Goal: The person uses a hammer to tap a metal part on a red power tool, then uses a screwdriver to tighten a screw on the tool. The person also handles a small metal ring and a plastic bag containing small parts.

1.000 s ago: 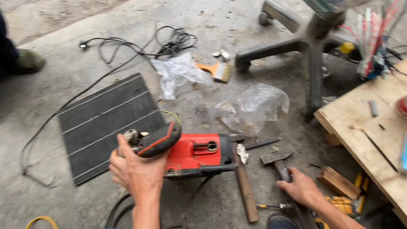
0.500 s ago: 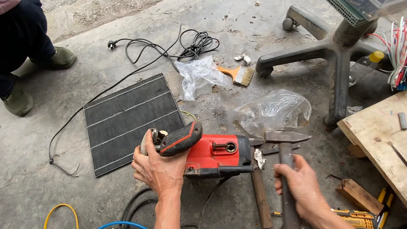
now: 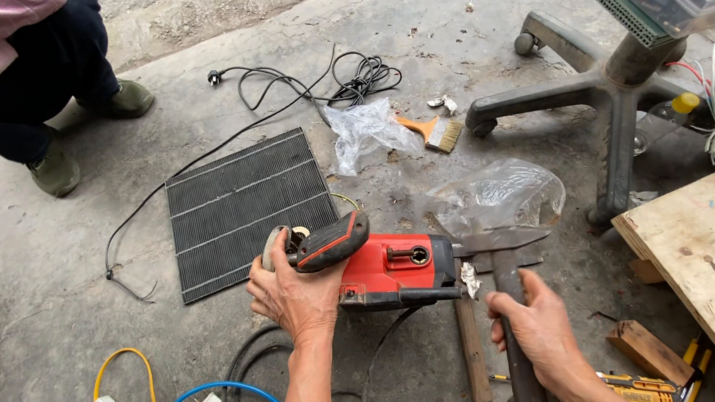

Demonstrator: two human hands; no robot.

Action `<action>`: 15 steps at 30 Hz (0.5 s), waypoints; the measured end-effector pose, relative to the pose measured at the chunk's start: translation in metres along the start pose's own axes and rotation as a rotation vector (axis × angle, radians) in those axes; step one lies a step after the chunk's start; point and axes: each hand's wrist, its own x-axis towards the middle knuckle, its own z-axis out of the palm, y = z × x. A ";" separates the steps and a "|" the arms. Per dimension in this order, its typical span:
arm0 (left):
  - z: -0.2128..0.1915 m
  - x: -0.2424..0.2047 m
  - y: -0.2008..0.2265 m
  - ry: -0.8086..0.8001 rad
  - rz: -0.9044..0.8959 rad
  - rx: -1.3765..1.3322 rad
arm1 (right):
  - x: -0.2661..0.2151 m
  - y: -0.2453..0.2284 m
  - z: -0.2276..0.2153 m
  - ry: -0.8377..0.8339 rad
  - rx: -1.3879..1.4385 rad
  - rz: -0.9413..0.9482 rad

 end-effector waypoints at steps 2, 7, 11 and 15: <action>-0.003 -0.004 0.003 0.006 0.009 0.006 | -0.025 -0.028 0.007 0.018 -0.023 -0.015; -0.007 -0.004 0.010 -0.025 -0.006 -0.010 | -0.051 -0.046 0.024 -0.091 -0.033 -0.018; -0.005 -0.007 0.005 0.002 -0.012 -0.019 | -0.072 -0.058 0.027 -0.218 -0.114 0.000; -0.006 -0.004 0.007 -0.004 -0.045 -0.021 | -0.067 -0.026 0.030 -0.104 -0.033 -0.026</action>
